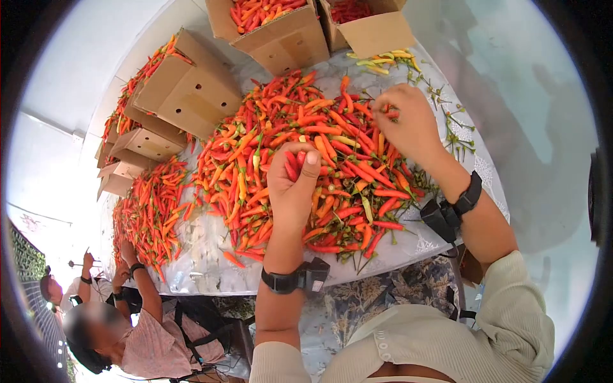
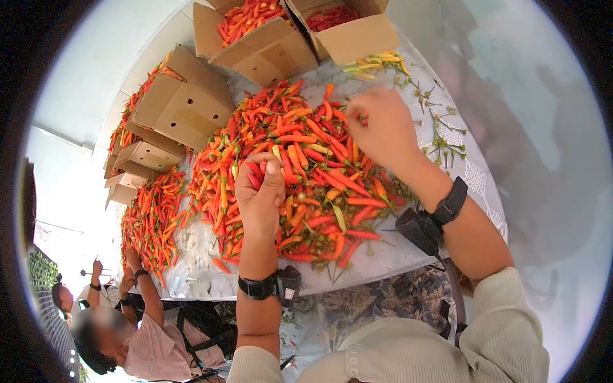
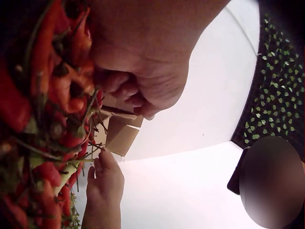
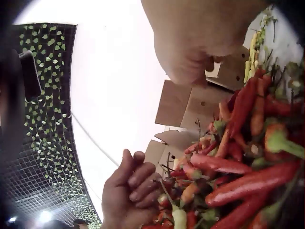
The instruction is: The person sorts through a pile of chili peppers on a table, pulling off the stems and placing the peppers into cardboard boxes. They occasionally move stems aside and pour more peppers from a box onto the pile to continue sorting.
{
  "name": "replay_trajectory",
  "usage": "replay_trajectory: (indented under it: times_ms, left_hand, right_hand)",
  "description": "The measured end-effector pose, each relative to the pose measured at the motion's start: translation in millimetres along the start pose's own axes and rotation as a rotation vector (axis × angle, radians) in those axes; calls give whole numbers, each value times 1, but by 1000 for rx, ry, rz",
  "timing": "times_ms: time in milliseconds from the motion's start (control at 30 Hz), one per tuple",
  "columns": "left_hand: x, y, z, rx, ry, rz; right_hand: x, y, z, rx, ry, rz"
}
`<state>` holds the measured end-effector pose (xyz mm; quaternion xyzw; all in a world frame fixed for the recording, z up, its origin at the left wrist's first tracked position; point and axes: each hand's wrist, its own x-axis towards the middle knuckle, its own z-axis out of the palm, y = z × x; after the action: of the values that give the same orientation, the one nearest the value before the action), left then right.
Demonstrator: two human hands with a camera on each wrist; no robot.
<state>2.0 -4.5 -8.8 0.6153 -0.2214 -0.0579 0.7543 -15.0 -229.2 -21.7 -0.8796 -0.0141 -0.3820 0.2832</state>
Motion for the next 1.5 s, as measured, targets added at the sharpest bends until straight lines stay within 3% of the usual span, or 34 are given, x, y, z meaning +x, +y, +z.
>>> replay_trajectory:
  times_ms: [100, 400, 500, 600, 700, 800, 967, 1167, 1267, 1433, 1500]
  left_hand:
    - [0, 1, -2, -12, 12, -31]
    - [0, 0, 1, -16, -3, -26]
    - [0, 3, 1, -3, -6, -40]
    - [-2, 4, 3, 4, 8, -35]
    - [-1, -1, 3, 43, 16, 3]
    - [1, 1, 3, 110, 17, -6]
    - [0, 3, 3, 129, 22, 8]
    - [2, 6, -5, -143, 45, -92]
    - [2, 9, -3, -152, 84, -122]
    - [3, 13, 4, -190, 74, -115]
    - [4, 12, 4, -192, 87, -110]
  right_hand:
    - [-3, -5, -8, -126, -331, 49]
    - [-2, 5, -11, 115, -483, 138]
    - [-5, 0, -3, 119, -241, 27]
    - [0, -19, -2, 370, -137, 115]
    - [-7, -31, 2, 662, -148, 186]
    - [-13, -43, -1, 758, -290, 226]
    - [-21, -57, 4, 825, -268, 112]
    - [-18, -50, 3, 686, -222, 40]
    - [-12, -41, 4, 543, -104, 149]
    - [-7, -23, 9, 543, -18, 370]
    - [-6, -16, 9, 522, -3, 338]
